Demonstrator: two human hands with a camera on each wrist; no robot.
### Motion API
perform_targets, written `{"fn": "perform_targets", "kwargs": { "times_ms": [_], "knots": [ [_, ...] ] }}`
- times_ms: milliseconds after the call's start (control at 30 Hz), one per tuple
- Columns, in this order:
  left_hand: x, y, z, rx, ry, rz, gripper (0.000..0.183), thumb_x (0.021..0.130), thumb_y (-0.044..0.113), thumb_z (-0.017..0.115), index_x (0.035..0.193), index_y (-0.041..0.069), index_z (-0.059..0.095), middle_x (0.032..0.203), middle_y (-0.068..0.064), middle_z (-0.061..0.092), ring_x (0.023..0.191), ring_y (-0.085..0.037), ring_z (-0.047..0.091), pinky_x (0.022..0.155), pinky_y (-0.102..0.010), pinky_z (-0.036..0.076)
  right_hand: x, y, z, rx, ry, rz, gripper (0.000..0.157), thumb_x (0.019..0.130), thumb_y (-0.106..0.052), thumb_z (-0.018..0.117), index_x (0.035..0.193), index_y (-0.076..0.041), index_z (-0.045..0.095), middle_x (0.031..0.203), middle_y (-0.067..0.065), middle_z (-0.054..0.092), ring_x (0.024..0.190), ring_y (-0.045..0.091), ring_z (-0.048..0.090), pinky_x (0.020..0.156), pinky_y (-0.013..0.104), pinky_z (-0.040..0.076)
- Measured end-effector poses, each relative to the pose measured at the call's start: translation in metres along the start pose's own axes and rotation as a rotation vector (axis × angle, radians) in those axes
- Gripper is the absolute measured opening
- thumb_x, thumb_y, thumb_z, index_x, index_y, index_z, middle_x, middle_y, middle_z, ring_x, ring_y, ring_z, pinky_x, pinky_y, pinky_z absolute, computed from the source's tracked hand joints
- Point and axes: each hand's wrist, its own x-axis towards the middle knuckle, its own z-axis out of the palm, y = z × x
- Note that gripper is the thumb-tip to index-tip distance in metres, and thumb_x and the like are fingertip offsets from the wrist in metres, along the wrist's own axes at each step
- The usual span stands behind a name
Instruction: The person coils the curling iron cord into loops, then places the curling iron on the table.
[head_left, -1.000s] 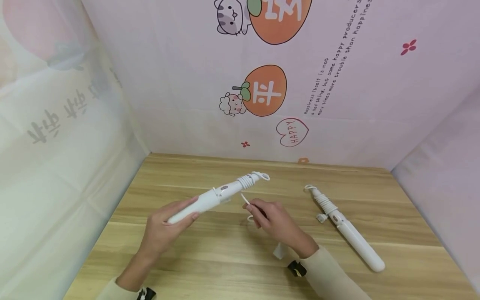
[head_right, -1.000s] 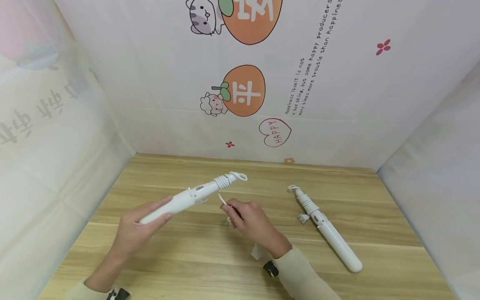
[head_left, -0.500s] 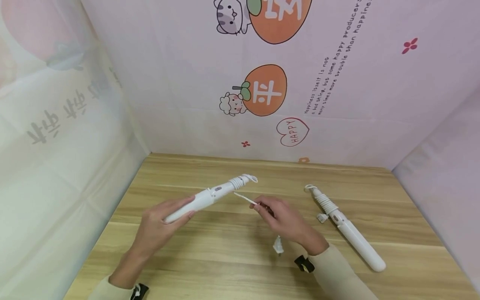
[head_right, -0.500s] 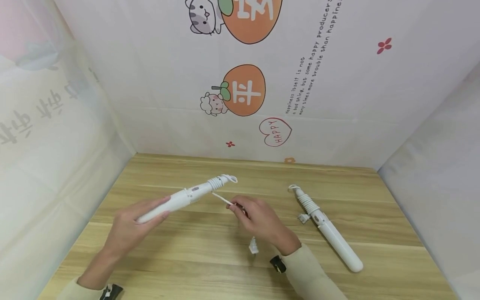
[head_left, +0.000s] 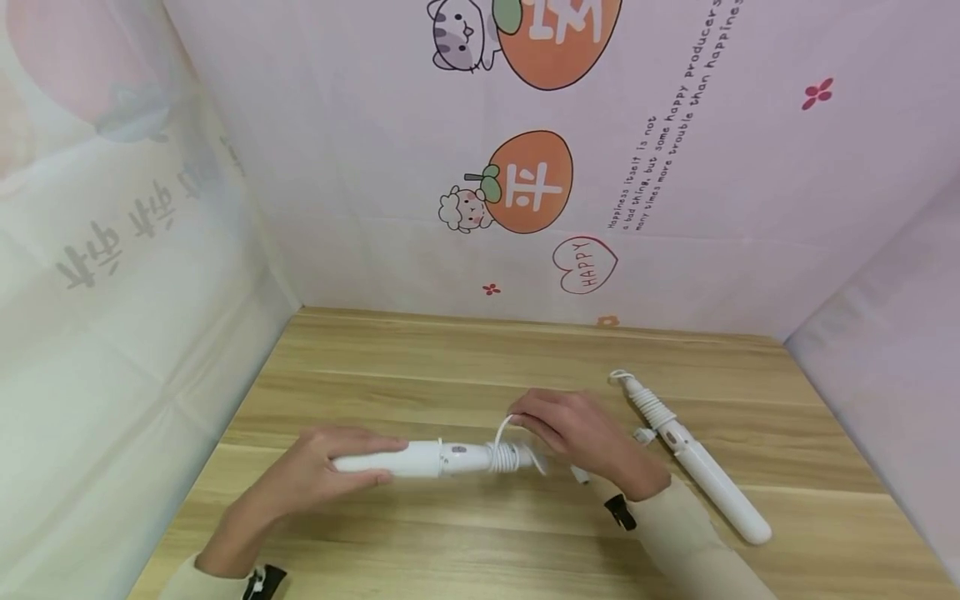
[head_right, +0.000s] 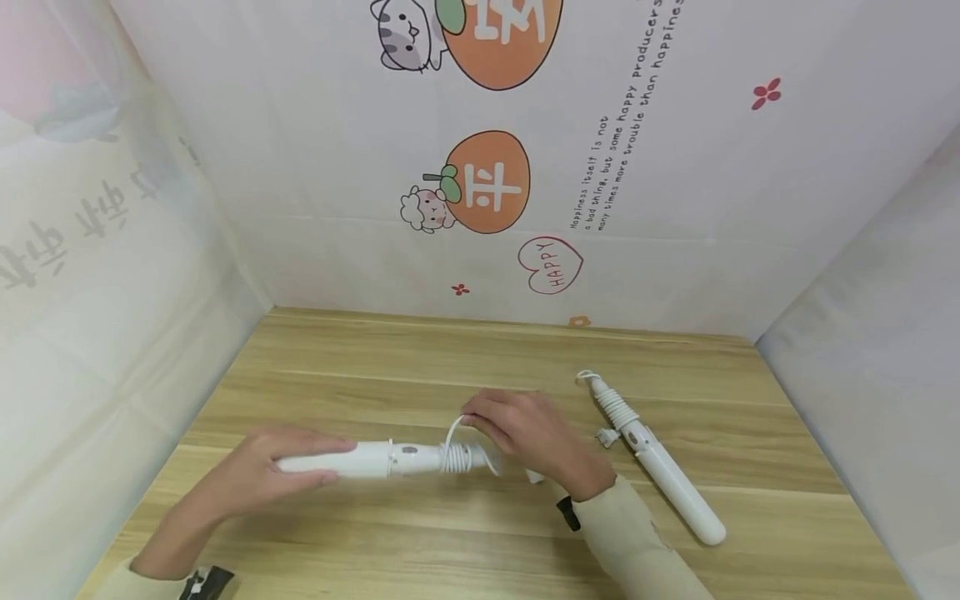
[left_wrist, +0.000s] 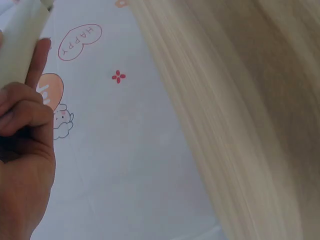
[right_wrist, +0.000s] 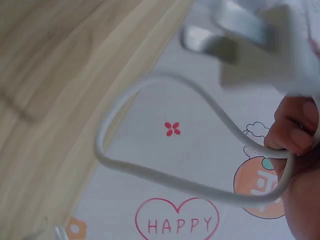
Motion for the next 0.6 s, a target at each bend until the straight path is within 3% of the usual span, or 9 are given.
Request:
{"fn": "perform_targets", "kwargs": {
  "times_ms": [100, 200, 367, 433, 533, 600],
  "knots": [
    [-0.003, 0.002, 0.0, -0.19, -0.051, -0.08, 0.04, 0.09, 0.004, 0.088, 0.128, 0.014, 0.081, 0.122, -0.01, 0.082, 0.102, -0.015, 0.079, 0.076, -0.03, 0.065, 0.001, 0.001, 0.0, -0.007, -0.018, -0.032, 0.007, 0.103, -0.02, 0.076, 0.108, -0.016, 0.079, 0.1, -0.008, 0.079, 0.085, 0.003, 0.074, 0.072, 0.024, 0.061],
    [-0.006, 0.002, 0.002, -0.338, -0.056, -0.184, 0.038, 0.093, 0.0, 0.084, 0.129, 0.011, 0.081, 0.125, -0.01, 0.081, 0.105, -0.011, 0.076, 0.077, -0.032, 0.065, 0.001, 0.0, 0.001, 0.008, -0.03, -0.033, 0.009, 0.106, -0.024, 0.072, 0.107, -0.018, 0.079, 0.099, -0.009, 0.079, 0.087, 0.002, 0.074, 0.075, 0.024, 0.062],
    [-0.009, 0.0, 0.005, -0.445, 0.024, -0.262, 0.043, 0.092, -0.009, 0.079, 0.128, 0.013, 0.081, 0.129, 0.005, 0.08, 0.11, -0.006, 0.075, 0.083, -0.029, 0.064, -0.002, -0.004, 0.006, 0.095, -0.044, 0.003, 0.009, 0.108, -0.023, 0.07, 0.107, -0.02, 0.078, 0.097, -0.012, 0.077, 0.086, 0.0, 0.071, 0.076, 0.023, 0.06],
    [-0.01, 0.0, 0.007, -0.48, 0.068, -0.284, 0.045, 0.093, -0.011, 0.077, 0.129, 0.015, 0.081, 0.129, 0.009, 0.079, 0.104, -0.004, 0.073, 0.078, -0.026, 0.062, -0.003, -0.007, 0.009, 0.149, -0.041, 0.03, 0.007, 0.104, -0.014, 0.074, 0.108, -0.018, 0.078, 0.099, -0.009, 0.079, 0.085, 0.001, 0.071, 0.075, 0.022, 0.061],
    [-0.01, 0.001, 0.01, -0.498, 0.136, -0.324, 0.043, 0.095, -0.01, 0.074, 0.13, 0.014, 0.081, 0.129, 0.013, 0.079, 0.098, -0.004, 0.07, 0.074, -0.024, 0.06, -0.006, -0.01, 0.014, 0.207, -0.033, 0.082, 0.02, 0.094, 0.002, 0.078, 0.11, -0.011, 0.077, 0.097, -0.001, 0.081, 0.079, 0.002, 0.068, 0.069, 0.021, 0.059],
    [-0.008, 0.002, 0.012, -0.475, 0.171, -0.351, 0.039, 0.096, -0.008, 0.074, 0.131, 0.01, 0.08, 0.129, 0.016, 0.078, 0.098, -0.004, 0.069, 0.075, -0.023, 0.059, -0.008, -0.013, 0.017, 0.175, -0.026, 0.105, 0.021, 0.092, 0.005, 0.079, 0.109, -0.008, 0.076, 0.095, 0.002, 0.08, 0.076, 0.002, 0.065, 0.067, 0.022, 0.058]
  ]
}}
